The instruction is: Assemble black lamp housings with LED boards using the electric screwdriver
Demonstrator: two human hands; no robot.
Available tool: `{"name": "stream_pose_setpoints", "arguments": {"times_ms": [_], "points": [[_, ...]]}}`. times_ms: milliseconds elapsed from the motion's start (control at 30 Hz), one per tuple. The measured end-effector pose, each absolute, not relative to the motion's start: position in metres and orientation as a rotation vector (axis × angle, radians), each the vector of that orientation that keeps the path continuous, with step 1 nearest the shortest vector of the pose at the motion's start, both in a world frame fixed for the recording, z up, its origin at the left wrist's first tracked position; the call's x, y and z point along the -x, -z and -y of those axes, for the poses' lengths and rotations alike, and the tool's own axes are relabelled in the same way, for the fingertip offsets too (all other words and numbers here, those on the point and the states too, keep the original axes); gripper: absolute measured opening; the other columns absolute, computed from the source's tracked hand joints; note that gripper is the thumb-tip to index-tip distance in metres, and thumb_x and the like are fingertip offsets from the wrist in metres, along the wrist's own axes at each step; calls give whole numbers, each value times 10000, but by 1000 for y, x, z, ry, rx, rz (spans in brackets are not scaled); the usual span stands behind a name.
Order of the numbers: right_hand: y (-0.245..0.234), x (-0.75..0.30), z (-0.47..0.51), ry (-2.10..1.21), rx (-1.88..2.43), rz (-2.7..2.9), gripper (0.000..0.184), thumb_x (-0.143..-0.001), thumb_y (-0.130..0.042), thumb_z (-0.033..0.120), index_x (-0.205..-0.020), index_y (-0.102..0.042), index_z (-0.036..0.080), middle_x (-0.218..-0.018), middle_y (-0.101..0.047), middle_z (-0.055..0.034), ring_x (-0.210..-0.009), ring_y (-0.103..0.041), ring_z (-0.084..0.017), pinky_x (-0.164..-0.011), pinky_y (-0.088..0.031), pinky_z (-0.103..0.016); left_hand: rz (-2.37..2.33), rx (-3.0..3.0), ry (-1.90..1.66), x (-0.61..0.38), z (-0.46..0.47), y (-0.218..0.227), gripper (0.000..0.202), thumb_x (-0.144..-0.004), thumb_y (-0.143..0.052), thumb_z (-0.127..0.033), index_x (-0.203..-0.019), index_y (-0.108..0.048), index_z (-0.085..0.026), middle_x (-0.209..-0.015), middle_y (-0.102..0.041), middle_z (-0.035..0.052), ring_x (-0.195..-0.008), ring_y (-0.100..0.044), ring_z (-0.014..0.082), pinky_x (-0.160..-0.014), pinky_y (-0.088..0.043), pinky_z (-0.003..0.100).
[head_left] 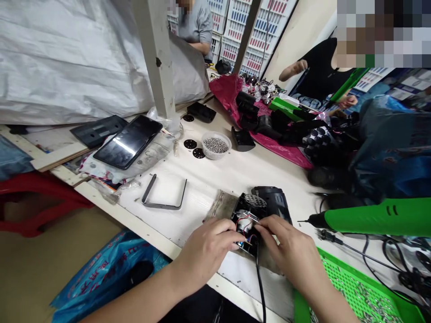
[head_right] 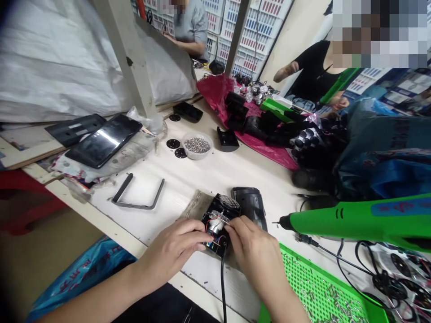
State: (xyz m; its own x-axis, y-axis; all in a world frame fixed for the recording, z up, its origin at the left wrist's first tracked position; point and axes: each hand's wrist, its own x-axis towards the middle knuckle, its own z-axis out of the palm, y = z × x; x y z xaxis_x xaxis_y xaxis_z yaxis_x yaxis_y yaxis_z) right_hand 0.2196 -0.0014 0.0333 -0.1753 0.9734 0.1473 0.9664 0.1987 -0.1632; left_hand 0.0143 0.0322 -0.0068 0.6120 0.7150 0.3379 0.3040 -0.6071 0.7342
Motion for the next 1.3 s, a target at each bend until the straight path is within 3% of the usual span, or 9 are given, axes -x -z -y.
{"name": "stream_pose_setpoints", "arguments": {"times_ms": [100, 300, 467, 667, 933, 1300], "points": [[-38, -220, -5, 17, 1869, 2361, 300, -955, -388, 345, -836, -634, 222, -721, -647, 0, -593, -626, -128, -495, -385, -248, -773, -2144, -788, -11, -37, 9, 266, -889, -519, -84, -1057, -665, -231, -1036, -638, 39, -919, -614, 172, -797, -551, 330], [-37, -231, -6, -198, 1763, 2330, 308, -975, -360, 322, -815, -600, 216, -729, -627, 6, -596, -609, -104, -518, -419, -230, -768, -2039, -755, -9, -43, 9, 254, -872, -554, -72, -1019, -679, -237, -1011, -638, 21, -897, -627, 149, -793, -540, 294], [-39, -224, -2, 29, 1825, 2350, 318, -976, -335, 318, -836, -605, 225, -738, -627, 3, -554, -598, -120, -469, -391, -249, -766, -2164, -852, -13, -39, 4, 246, -868, -548, -66, -1001, -701, -206, -962, -662, 47, -842, -632, 167, -722, -557, 298], [-51, -216, -6, 269, 1748, 2490, 384, -978, -280, 268, -721, -562, 223, -606, -547, 11, -487, -544, -134, -472, -347, -272, -772, -2141, -875, -14, -37, 7, 253, -865, -557, -67, -1025, -702, -198, -982, -661, 56, -851, -638, 167, -735, -566, 301], [-47, -220, -5, 233, 1774, 2434, 347, -983, -303, 293, -815, -600, 234, -679, -599, 19, -516, -583, -135, -472, -369, -274, -784, -2158, -883, -15, -38, 6, 218, -873, -567, -94, -1005, -706, -197, -962, -661, 53, -845, -633, 173, -723, -566, 305], [-44, -217, -9, 293, 1742, 2479, 333, -974, -304, 248, -736, -536, 232, -605, -549, 27, -458, -540, -143, -434, -317, -276, -768, -2178, -912, -17, -37, 6, 201, -898, -535, -107, -986, -696, -190, -941, -661, 48, -801, -614, 160, -685, -548, 287]]}}
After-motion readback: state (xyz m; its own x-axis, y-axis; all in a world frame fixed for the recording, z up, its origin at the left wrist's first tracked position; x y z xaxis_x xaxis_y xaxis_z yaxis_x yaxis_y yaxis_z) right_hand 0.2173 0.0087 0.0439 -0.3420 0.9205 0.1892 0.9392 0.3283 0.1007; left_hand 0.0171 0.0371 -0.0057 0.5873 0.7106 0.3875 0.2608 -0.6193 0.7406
